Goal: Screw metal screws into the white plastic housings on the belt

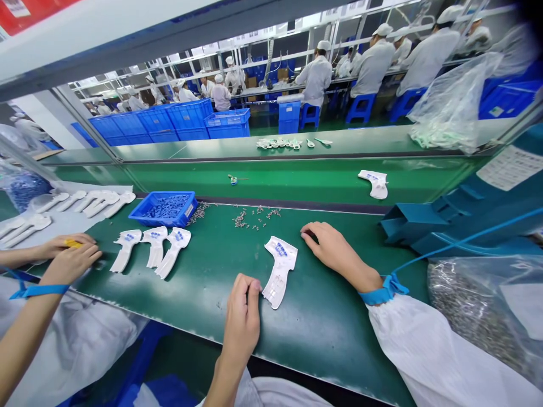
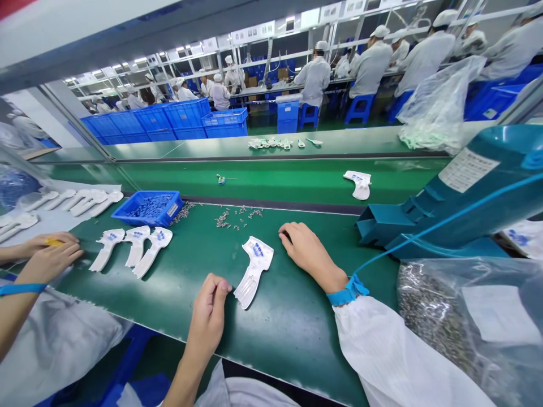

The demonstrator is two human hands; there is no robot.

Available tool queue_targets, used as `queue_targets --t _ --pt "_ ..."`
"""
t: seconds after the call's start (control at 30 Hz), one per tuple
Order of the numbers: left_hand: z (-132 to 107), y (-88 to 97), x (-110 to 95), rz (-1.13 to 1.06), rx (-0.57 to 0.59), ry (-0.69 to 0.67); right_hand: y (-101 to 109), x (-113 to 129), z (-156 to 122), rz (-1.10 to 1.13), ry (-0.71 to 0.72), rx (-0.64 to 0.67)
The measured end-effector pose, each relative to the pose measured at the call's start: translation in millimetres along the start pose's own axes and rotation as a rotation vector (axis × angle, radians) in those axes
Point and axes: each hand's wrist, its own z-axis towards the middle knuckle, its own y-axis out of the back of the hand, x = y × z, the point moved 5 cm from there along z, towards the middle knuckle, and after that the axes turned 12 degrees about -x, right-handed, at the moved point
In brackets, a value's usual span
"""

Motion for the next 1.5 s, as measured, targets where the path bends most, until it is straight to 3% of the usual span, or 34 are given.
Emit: queue_targets --t 0.17,0.33,0.47,0.67,0.87,1.1,1.27,1.5 --pt "0.8 -0.8 -4.3 -0.009 0.043 -0.012 5.3 -1.8 -0.4 0.062 -0.086 -0.052" --pt "1.0 0.6 -2.8 0.054 -0.018 -0.029 7.5 -4.2 -3.8 0.054 -0.102 -0.057" --pt "-3.6 -1.6 -7.0 0.023 0.051 -0.059 12.0 -4.0 -6.5 0.056 -0.127 -0.066" --pt "-17.2 13.5 -23.4 0.08 0.107 -0.138 18.3 -2.5 -13.7 -0.033 -0.101 -0.036" --pt "-36.6 20.6 -32.8 0.016 0.23 -0.166 31.9 4.3 -24.3 0.035 -0.158 -0.013" --pt "-49.2 23.8 -40.1 0.008 0.108 -0.186 47.4 14.6 -33.3 0.066 -0.141 -0.02" --pt "-49.6 22.6 -46.8 -0.064 0.151 -0.198 40.2 9.6 -35.1 0.081 -0.142 -0.004" --pt "-47.4 19.9 -35.6 -0.106 0.115 -0.105 32.7 4.7 -36.4 0.11 -0.155 0.023"
